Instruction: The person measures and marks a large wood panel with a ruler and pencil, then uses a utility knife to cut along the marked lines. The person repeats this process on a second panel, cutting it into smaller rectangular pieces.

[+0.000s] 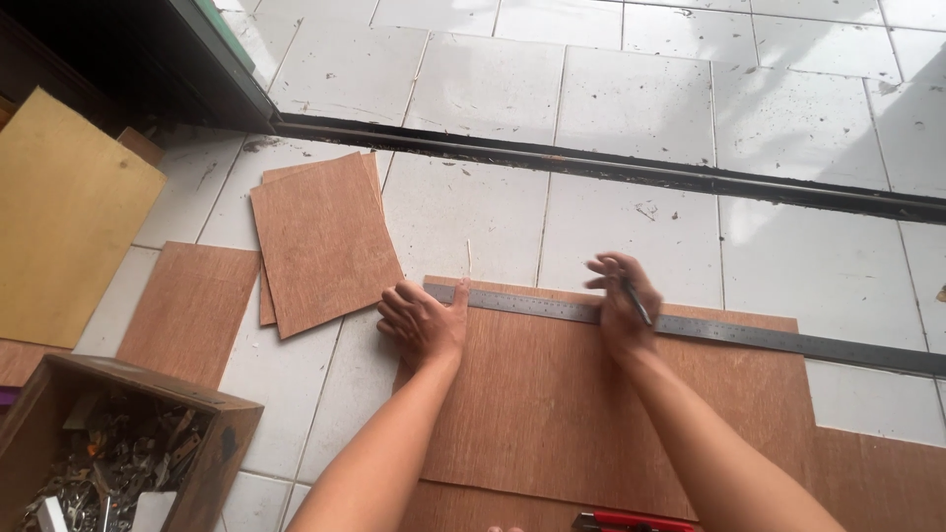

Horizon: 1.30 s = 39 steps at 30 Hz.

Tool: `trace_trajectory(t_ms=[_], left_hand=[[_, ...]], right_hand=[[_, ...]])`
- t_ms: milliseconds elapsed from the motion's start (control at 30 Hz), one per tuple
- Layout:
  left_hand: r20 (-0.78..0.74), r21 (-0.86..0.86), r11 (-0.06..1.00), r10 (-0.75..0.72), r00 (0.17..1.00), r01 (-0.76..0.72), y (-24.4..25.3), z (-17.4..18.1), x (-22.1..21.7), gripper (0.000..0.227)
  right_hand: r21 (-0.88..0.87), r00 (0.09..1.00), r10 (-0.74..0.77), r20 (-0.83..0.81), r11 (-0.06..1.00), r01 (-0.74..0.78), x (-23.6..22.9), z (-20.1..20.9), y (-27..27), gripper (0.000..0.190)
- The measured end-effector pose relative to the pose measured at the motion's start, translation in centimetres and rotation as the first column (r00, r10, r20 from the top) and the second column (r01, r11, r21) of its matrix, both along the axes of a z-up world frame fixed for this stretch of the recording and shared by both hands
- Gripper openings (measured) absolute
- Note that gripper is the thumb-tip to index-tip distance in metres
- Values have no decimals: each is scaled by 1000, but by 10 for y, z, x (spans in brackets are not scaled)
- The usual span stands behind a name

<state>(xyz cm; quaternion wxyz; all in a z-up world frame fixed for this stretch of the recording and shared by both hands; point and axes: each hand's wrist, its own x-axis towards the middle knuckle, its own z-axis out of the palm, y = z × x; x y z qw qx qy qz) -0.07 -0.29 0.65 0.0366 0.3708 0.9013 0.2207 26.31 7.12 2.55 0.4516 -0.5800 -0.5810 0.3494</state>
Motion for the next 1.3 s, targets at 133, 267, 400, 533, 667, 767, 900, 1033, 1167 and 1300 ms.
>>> trace_trajectory(t_ms=[133, 267, 400, 533, 667, 767, 900, 1033, 1167, 1300], left_hand=[[-25, 6, 1000, 14, 1000, -14, 4, -4, 0, 74], [-152, 41, 998, 51, 987, -46, 11, -34, -2, 85], [-257, 85, 994, 92, 962, -72, 15, -49, -5, 93], [-267, 72, 995, 80, 960, -63, 16, -50, -6, 95], [-302, 70, 994, 96, 948, -79, 16, -54, -8, 96], [-310, 66, 995, 97, 946, -81, 18, -55, -9, 97], [-313, 52, 995, 97, 945, -84, 17, -57, -10, 96], [-308, 49, 995, 93, 947, -82, 16, -60, -12, 97], [-316, 57, 995, 96, 944, -82, 16, -60, -12, 97], [-351, 55, 996, 80, 933, -65, 14, -55, -11, 96]], right_hand=[[211, 911, -35, 411, 976, -58, 98, 6, -9, 14], [177, 659, -100, 745, 983, -52, 232, -7, 0, 29], [-56, 432, 76, 898, 997, -60, 330, 16, -8, 61], [-71, 429, 46, 902, 997, 43, 376, 16, -27, 71], [-122, 475, 47, 879, 984, 128, 391, 0, -36, 51], [-93, 521, 10, 854, 987, 132, 391, -4, -35, 42], [-114, 474, 45, 879, 986, 118, 394, 0, -32, 41], [-161, 418, 109, 902, 983, 91, 405, 10, -25, 45], [-157, 442, 116, 890, 986, 59, 411, 17, -19, 45], [-237, 469, 192, 862, 971, 37, 426, 16, -8, 44]])
